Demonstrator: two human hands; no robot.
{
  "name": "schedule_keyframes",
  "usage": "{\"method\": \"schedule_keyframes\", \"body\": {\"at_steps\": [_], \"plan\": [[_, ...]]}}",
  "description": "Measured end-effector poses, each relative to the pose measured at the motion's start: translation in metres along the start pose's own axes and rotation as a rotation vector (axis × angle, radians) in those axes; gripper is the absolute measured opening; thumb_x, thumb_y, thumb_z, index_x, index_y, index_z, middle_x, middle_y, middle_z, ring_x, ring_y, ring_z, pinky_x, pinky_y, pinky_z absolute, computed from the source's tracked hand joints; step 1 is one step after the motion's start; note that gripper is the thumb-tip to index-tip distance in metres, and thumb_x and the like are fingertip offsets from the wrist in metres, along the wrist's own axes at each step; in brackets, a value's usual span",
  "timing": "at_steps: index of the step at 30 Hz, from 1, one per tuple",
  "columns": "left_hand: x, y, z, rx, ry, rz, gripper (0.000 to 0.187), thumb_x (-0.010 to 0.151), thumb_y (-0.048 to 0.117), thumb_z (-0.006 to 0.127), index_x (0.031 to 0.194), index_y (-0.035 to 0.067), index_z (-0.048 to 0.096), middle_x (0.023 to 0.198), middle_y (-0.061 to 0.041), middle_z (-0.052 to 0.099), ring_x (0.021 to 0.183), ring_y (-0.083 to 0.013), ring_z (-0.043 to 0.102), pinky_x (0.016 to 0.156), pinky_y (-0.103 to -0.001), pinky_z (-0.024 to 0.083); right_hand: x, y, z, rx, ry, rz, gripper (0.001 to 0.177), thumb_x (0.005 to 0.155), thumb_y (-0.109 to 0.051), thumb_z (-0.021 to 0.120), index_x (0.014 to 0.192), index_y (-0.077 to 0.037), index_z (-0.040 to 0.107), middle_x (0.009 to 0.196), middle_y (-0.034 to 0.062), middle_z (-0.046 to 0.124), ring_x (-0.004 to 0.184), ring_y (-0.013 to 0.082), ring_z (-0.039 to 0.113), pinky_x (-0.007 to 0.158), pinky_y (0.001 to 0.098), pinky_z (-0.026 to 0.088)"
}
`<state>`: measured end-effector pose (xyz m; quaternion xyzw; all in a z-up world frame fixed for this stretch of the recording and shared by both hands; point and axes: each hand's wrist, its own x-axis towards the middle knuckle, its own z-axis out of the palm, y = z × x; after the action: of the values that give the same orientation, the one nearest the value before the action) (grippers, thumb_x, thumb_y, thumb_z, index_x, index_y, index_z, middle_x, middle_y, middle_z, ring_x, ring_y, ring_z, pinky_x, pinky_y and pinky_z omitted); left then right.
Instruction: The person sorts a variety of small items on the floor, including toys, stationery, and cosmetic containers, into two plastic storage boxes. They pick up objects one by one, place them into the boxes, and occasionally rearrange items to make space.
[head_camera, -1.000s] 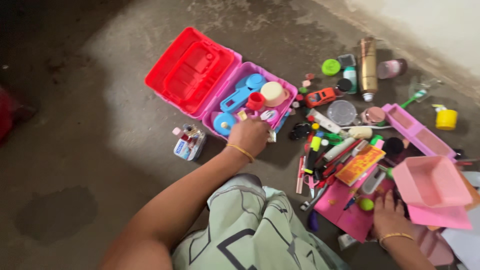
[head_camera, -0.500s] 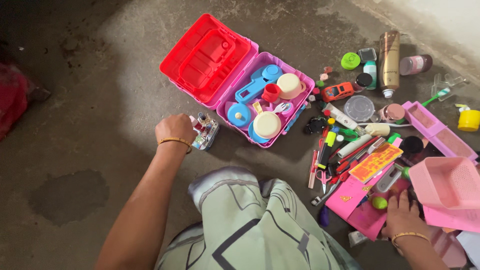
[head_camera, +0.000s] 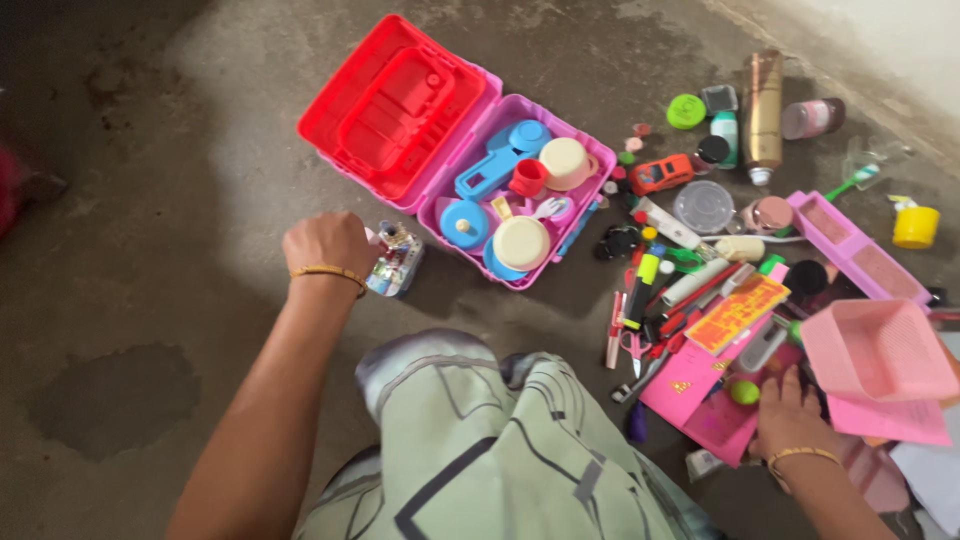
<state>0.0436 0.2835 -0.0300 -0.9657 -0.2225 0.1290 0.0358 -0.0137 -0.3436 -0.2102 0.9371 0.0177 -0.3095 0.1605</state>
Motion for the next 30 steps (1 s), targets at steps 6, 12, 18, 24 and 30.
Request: {"method": "schedule_keyframes", "body": {"at_steps": [6, 12, 18, 24, 30], "plan": [[-0.028, 0.082, -0.092, -0.066, 0.177, 0.373, 0.041, 0.084, 0.052, 0.075, 0.094, 0.013, 0.077, 0.088, -0.014, 0.076, 0.085, -0.0347, 0.073, 0.068, -0.048, 0.057, 0.025, 0.011, 0.041, 0.037, 0.162, -0.021, 0.075, 0.089, -0.016, 0.058, 0.158, -0.008, 0.03, 0.168, 0.0156, 0.02, 0.147, 0.042, 0.035, 0.116, 0.0502, 0.041], [-0.017, 0.181, -0.133, -0.001, 0.198, 0.984, 0.034, 0.086, 0.044, 0.072, 0.095, 0.012, 0.077, 0.09, -0.013, 0.075, 0.088, -0.0349, 0.073, 0.071, -0.048, 0.057, -0.017, -0.018, -0.031, 0.089, 0.003, 0.041, 0.091, 0.077, -0.019, 0.077, 0.153, -0.007, 0.029, 0.168, 0.0198, 0.012, 0.149, 0.0431, 0.031, 0.115, 0.0458, 0.044], [-0.013, 0.287, -0.075, 0.464, -0.064, 1.433, 0.024, 0.085, 0.033, 0.071, 0.094, 0.012, 0.079, 0.092, -0.011, 0.076, 0.09, -0.0328, 0.074, 0.074, -0.048, 0.059, -0.02, -0.019, -0.037, 0.067, -0.006, 0.047, 0.089, 0.078, -0.012, 0.078, 0.153, -0.006, 0.03, 0.169, 0.0193, 0.01, 0.15, 0.0411, 0.031, 0.11, 0.0491, 0.048], [-0.005, 0.359, 0.018, 0.378, -0.104, 1.562, 0.017, 0.081, 0.018, 0.072, 0.094, 0.01, 0.08, 0.096, -0.013, 0.078, 0.092, -0.0324, 0.075, 0.076, -0.046, 0.06, -0.006, -0.012, -0.008, 0.084, 0.09, 0.012, 0.073, 0.082, -0.006, 0.07, 0.147, -0.003, 0.036, 0.167, 0.0226, 0.012, 0.147, 0.045, 0.031, 0.107, 0.0515, 0.049], [0.002, 0.357, 0.075, 0.327, 0.033, 1.687, 0.018, 0.091, 0.019, 0.063, 0.102, 0.012, 0.076, 0.113, -0.009, 0.071, 0.108, -0.032, 0.07, 0.083, -0.047, 0.059, 0.006, -0.01, 0.014, 0.031, 0.154, 0.0, 0.057, 0.091, -0.011, 0.057, 0.144, -0.003, 0.039, 0.165, 0.0229, 0.017, 0.144, 0.045, 0.037, 0.104, 0.0522, 0.052]]}}
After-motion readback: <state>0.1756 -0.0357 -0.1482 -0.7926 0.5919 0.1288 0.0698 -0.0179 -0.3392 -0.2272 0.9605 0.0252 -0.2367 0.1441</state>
